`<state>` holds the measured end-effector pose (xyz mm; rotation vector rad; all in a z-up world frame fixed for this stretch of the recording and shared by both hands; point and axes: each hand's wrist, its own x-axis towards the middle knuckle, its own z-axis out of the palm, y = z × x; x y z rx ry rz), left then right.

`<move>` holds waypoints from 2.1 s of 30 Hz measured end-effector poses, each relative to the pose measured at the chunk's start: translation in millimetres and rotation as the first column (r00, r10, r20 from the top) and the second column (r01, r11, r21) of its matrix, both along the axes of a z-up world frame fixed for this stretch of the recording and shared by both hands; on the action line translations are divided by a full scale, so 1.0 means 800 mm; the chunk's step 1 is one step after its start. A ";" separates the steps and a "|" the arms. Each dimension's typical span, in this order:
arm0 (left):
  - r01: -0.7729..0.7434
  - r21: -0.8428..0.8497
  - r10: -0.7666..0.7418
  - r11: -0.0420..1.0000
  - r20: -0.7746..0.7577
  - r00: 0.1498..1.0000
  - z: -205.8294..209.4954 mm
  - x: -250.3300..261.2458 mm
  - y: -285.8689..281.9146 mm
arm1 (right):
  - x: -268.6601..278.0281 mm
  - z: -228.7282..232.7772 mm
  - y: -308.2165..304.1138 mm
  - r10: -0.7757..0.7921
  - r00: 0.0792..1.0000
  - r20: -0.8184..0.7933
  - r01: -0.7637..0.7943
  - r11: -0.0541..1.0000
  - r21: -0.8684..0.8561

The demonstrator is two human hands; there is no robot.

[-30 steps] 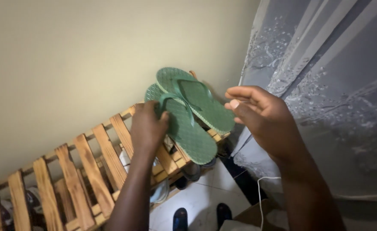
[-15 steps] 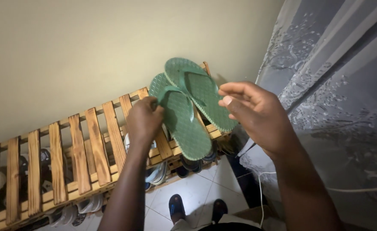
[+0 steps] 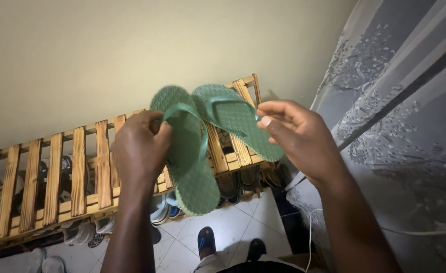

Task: The person removes various pairs of shoes and flip-flops from a wooden rack and places them on the tiled floor. They handle each item individually, turning them over to inspect the soles and interiors before setting them down.

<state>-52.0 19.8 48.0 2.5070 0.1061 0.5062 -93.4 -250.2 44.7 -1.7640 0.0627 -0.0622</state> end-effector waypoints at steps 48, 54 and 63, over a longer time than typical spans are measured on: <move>0.351 -0.461 -0.178 0.815 0.377 0.909 -0.004 -0.189 0.209 | -0.068 0.064 0.321 0.179 0.890 0.419 0.047 0.879 -0.475; 0.245 -0.433 -0.034 0.868 0.439 0.898 -0.003 -0.243 0.323 | -0.110 0.084 0.446 0.317 0.887 0.337 -0.172 0.902 -0.396; 0.060 -0.569 0.201 0.820 0.385 0.901 -0.007 -0.365 0.456 | -0.181 0.062 0.607 0.552 0.780 0.294 -0.511 0.834 -0.209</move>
